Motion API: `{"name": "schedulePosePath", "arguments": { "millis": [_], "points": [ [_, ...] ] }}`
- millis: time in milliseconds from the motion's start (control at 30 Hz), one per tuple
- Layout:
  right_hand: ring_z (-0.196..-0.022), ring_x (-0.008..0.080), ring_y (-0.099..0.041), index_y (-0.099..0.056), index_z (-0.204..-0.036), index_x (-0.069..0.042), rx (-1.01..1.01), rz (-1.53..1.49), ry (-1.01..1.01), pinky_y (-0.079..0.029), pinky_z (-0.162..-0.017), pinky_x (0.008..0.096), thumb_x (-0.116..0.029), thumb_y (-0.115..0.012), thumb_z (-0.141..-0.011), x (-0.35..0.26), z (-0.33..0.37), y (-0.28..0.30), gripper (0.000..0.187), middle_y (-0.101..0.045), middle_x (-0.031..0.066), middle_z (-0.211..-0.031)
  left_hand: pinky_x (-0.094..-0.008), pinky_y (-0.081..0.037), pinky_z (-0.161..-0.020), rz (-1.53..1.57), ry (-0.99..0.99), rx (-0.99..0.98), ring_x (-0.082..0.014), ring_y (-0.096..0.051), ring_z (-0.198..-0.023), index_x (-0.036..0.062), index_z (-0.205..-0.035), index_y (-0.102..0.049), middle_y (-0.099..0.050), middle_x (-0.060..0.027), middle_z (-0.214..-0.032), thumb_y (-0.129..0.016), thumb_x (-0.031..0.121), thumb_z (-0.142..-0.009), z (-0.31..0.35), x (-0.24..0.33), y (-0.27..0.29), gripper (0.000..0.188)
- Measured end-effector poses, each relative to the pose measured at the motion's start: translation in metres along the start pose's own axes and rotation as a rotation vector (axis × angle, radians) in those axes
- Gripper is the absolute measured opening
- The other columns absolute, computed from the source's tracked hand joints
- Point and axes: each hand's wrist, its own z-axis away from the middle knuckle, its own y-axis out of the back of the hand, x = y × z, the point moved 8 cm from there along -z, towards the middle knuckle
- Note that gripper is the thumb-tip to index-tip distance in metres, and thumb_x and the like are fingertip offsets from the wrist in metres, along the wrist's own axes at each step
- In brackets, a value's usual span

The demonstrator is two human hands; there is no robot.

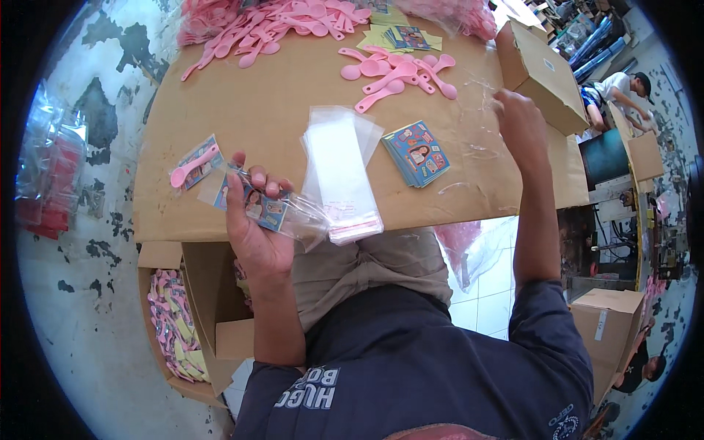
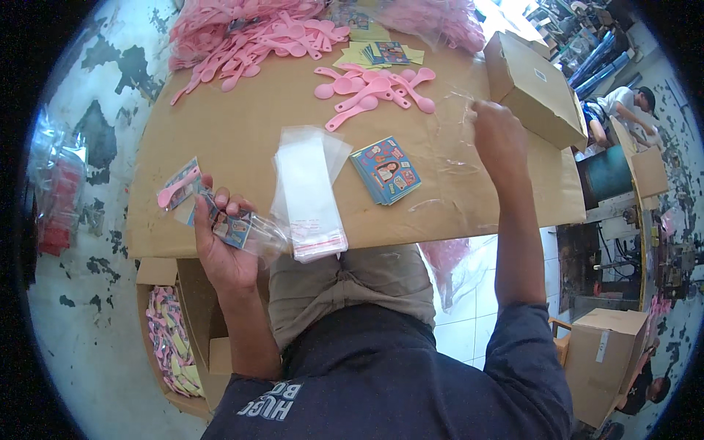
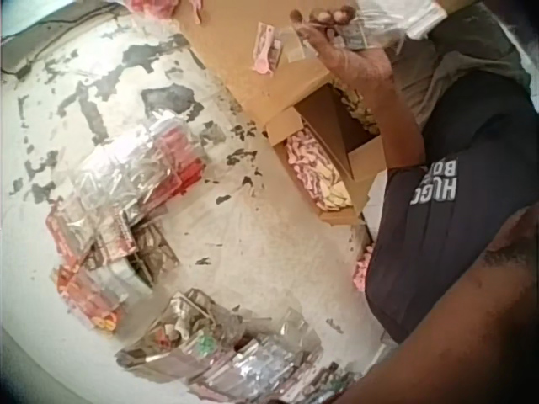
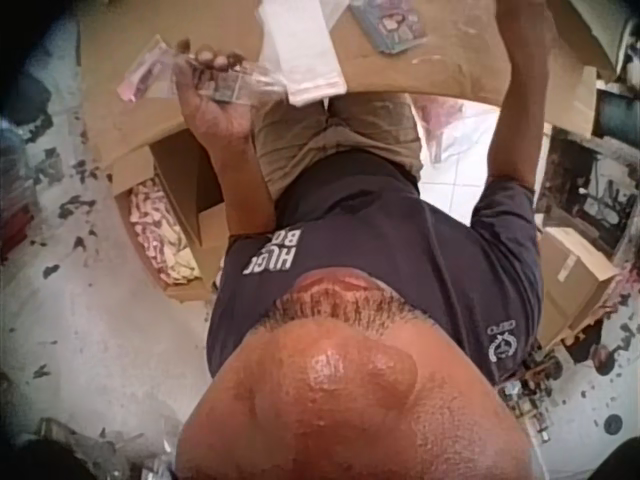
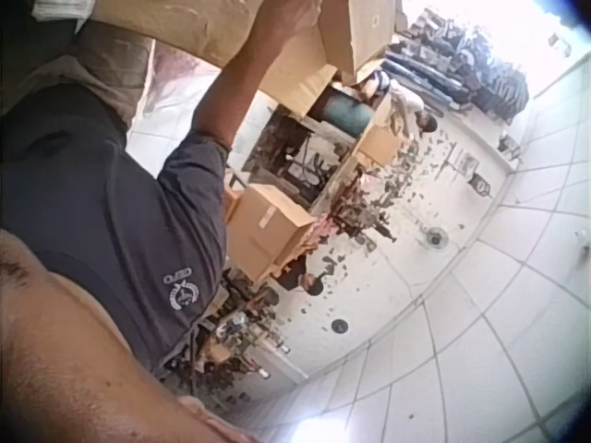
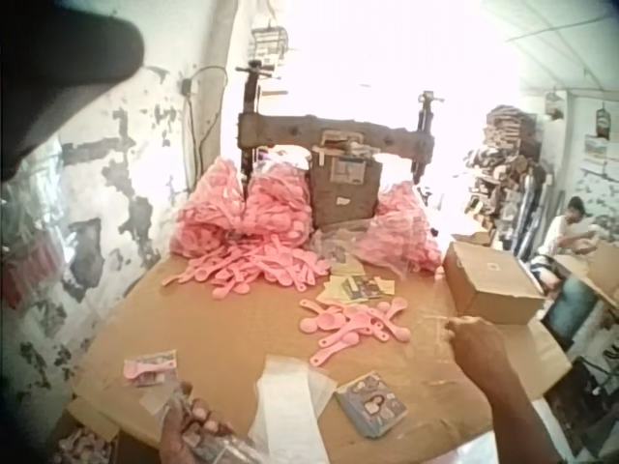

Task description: Packaging plastic spoons and character cards into small plastic bags at a workstation.

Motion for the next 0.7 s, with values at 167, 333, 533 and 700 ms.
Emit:
{"name": "schedulePosePath", "arguments": {
  "millis": [167, 333, 533, 700],
  "points": [
    [-0.093, 0.0323, -0.072, -0.069, -0.118, -0.009, -0.272, -0.306, -0.129, -0.055, -0.081, 0.0435, -0.027, -0.066, -0.095, -0.032, -0.041, -0.021, 0.029, -0.075, 0.0152, -0.098, -0.0357, -0.053, -0.084, 0.053, -0.05, -0.311, -0.0147, -0.057, -0.08, 0.004, -0.14, -0.047, -0.057, -0.005, -0.091, -0.057, 0.033, -0.105, 0.02, 0.003, -0.03, 0.047],
    [-0.101, 0.0354, -0.069, -0.067, -0.124, -0.011, -0.264, -0.479, -0.092, -0.054, -0.086, 0.0451, -0.029, -0.07, -0.092, -0.035, -0.063, -0.084, 0.037, -0.073, 0.0156, -0.104, -0.0365, -0.055, -0.067, -0.003, -0.084, -1.105, -0.0182, -0.06, -0.067, 0.0127, -0.144, -0.048, -0.063, -0.0089, -0.081, -0.06, 0.042, -0.103, 0.067, 0.021, -0.132, 0.052],
    [-0.102, 0.0349, -0.069, -0.065, -0.131, -0.016, -0.293, -0.524, -0.04, -0.053, -0.089, 0.0462, -0.023, -0.07, -0.091, -0.017, -0.066, -0.154, 0.041, -0.073, 0.0162, -0.107, -0.0321, -0.05, -0.054, 0.21, -0.134, -1.23, -0.0182, -0.057, -0.053, 0.0093, -0.12, -0.061, -0.066, -0.0104, -0.074, -0.066, 0.054, -0.096, 0.098, 0.015, -0.199, 0.051],
    [-0.096, 0.0315, -0.072, -0.068, -0.128, -0.018, -0.2, -0.559, 0.03, -0.056, -0.082, 0.0431, -0.017, -0.068, -0.092, -0.046, -0.069, -0.134, 0.037, -0.074, 0.0162, -0.109, -0.0264, -0.044, -0.045, 0.607, -0.326, -1.114, -0.0147, -0.051, -0.046, -0.0081, -0.098, -0.068, -0.065, -0.0086, -0.071, -0.07, 0.06, -0.091, 0.107, 0.018, -0.194, 0.068]
  ]
}}
